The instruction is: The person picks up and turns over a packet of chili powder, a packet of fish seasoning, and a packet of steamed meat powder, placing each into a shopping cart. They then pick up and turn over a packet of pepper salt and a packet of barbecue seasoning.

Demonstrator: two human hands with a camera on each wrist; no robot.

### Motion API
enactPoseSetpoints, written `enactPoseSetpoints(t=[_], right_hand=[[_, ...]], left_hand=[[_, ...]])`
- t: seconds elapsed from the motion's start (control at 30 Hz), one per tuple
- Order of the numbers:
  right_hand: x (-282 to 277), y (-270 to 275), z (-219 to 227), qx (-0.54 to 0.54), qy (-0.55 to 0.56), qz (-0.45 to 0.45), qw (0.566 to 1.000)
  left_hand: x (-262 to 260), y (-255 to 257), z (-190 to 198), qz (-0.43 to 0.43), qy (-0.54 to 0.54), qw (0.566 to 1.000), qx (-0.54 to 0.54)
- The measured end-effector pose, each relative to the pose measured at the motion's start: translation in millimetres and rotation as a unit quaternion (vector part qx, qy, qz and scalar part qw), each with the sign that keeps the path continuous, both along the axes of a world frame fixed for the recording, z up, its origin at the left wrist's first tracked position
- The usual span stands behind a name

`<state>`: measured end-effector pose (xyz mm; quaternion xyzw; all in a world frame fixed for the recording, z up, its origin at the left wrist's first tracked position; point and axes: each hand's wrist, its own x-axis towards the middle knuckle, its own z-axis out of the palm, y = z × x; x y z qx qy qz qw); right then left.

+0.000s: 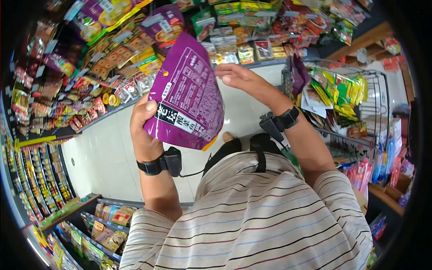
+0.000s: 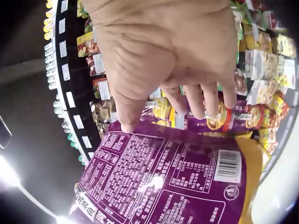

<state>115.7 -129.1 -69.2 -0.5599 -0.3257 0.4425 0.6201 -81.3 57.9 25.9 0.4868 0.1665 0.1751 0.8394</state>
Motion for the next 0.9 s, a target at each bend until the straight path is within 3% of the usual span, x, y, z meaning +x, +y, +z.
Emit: enactPoseSetpoints(t=[0.1, 0.2, 0.3, 0.33, 0.37, 0.43, 0.5, 0.57, 0.73, 0.83, 0.9], right_hand=[[-19, 36, 11, 0.006, 0.025, 0.038, 0.999], [-30, 69, 2, -0.032, 0.040, 0.062, 0.997], [-49, 93, -6, -0.030, -0.079, -0.019, 0.996], [-52, 99, -12, 0.004, -0.088, 0.023, 0.996], [-63, 101, 13, 0.018, -0.123, 0.062, 0.990], [-87, 108, 45, 0.070, -0.165, 0.114, 0.977], [-95, 121, 49, 0.101, -0.332, 0.107, 0.932], [-99, 132, 64, 0.058, -0.353, 0.112, 0.927], [-84, 157, 59, 0.172, -0.280, 0.029, 0.944], [-68, 167, 65, 0.135, -0.233, -0.007, 0.963], [-53, 171, 73, 0.061, -0.129, 0.017, 0.990]], left_hand=[[-17, 15, 3, 0.036, -0.018, 0.997, -0.070], [-35, 38, 8, 0.054, -0.035, 0.995, -0.074], [-47, 55, 16, 0.067, -0.038, 0.997, -0.007], [-56, 56, 14, 0.102, -0.002, 0.992, 0.074], [-62, 59, 12, 0.141, 0.024, 0.976, 0.162], [-57, 54, 19, 0.156, 0.059, 0.974, 0.153], [-51, 44, 38, 0.175, 0.081, 0.962, 0.194], [-46, 45, 42, 0.191, 0.076, 0.959, 0.193], [-30, 46, 67, 0.223, 0.015, 0.949, 0.223], [-13, 60, 72, 0.208, 0.006, 0.948, 0.240], [-4, 70, 72, 0.204, 0.006, 0.931, 0.302]])
